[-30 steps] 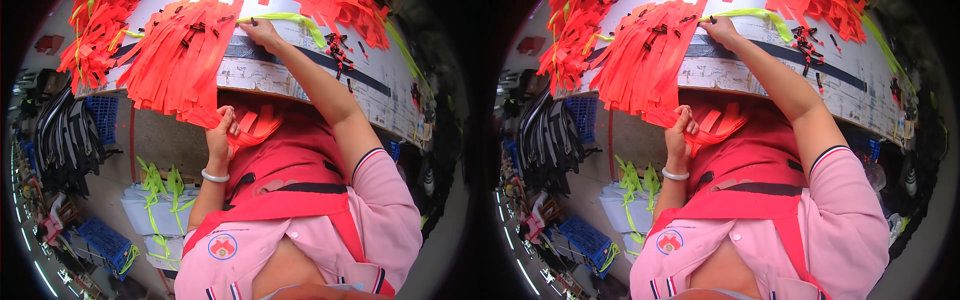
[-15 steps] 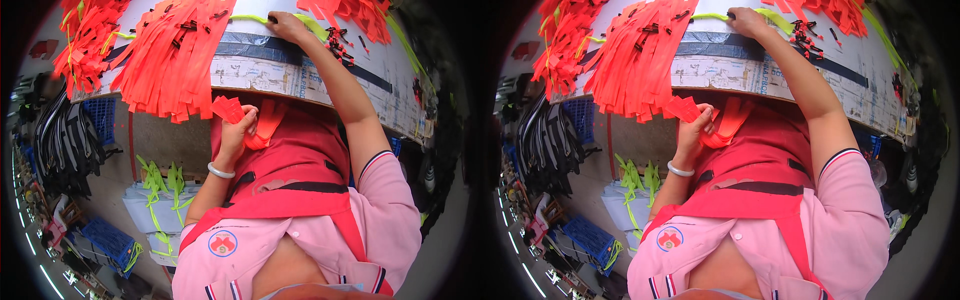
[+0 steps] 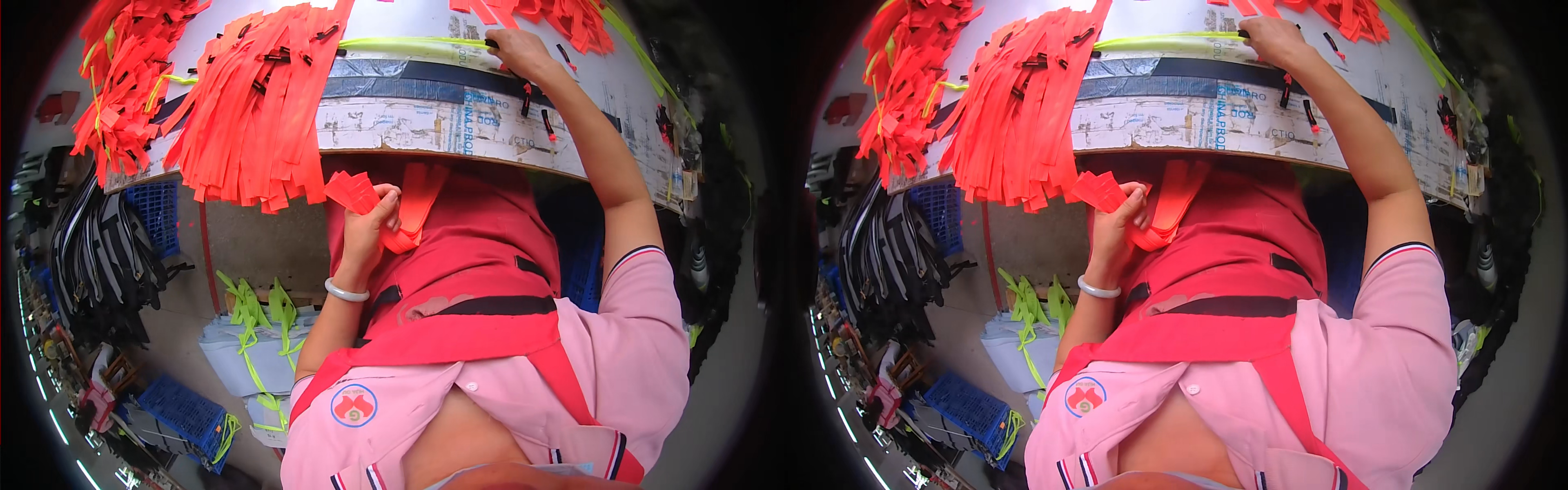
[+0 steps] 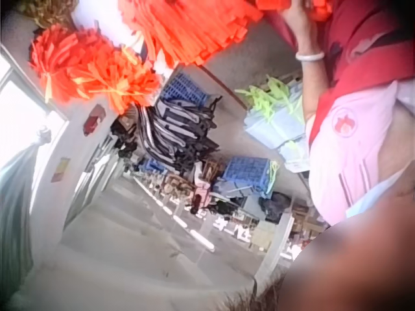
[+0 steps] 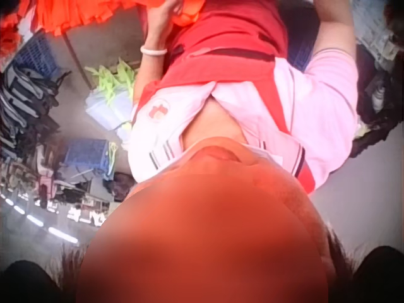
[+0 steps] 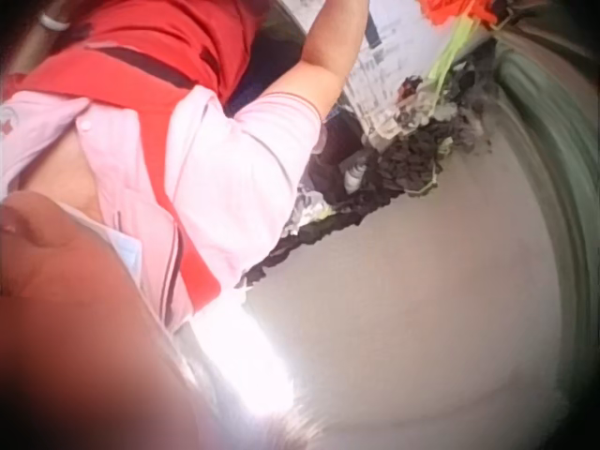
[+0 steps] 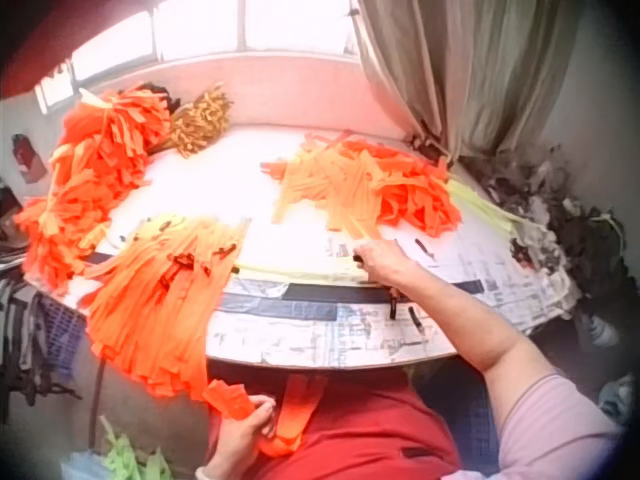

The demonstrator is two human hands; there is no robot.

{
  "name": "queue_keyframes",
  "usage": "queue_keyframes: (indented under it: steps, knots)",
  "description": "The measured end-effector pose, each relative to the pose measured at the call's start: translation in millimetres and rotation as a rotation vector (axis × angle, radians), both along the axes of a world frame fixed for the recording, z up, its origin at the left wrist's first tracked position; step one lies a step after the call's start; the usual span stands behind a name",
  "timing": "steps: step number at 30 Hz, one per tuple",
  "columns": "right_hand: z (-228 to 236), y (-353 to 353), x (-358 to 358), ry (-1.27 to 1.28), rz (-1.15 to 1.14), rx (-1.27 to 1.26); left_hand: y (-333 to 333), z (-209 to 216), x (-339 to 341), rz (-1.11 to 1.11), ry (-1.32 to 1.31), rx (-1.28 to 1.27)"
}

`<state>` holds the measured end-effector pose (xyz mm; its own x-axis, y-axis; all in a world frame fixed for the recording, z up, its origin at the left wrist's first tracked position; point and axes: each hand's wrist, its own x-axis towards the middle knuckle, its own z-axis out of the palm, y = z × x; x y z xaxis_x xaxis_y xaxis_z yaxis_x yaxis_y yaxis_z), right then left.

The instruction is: Attaching black plastic clips to red fabric straps at a manufacturing workbench.

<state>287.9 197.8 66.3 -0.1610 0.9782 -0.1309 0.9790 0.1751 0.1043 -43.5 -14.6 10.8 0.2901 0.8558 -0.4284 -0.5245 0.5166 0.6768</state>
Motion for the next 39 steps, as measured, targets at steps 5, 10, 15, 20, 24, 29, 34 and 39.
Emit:
queue_keyframes:
  steps: [5, 10, 15, 20, 24, 29, 34, 39]
  knots:
    - [-4.4, 1.7, 86.7, 0.012, -0.113, 0.125, 4.8, -1.4, 6.2, -0.038, -0.024, -0.005]
    - [17.5, -54.8, -23.3, 0.898, 0.027, -0.042, 10.4, 1.6, 1.0, -0.065, 0.042, 0.022]
    - [14.9, -141.4, -135.2, 1.166, 0.320, -0.245, 15.3, 9.4, 12.1, -0.093, 0.059, 0.033]
    - [8.2, -154.9, -160.0, 1.127, 0.277, -0.315, 9.2, -1.7, 9.1, -0.083, -0.015, 0.062]
    - [-3.1, -161.9, -165.7, 1.114, 0.165, -0.447, 9.1, 0.2, 8.4, -0.112, 0.092, 0.086]
    - [-6.6, -167.2, -166.1, 1.239, 0.149, -0.309, 9.1, 5.7, 5.9, -0.118, 0.153, 0.059]
    - [-4.8, -162.7, -164.9, 1.113, 0.081, -0.383, 10.1, 1.3, 3.4, -0.155, 0.158, 0.049]
    - [13.0, -158.2, -158.2, 1.453, 0.015, -0.598, 15.2, 14.6, -6.4, -0.199, -0.137, 0.154]
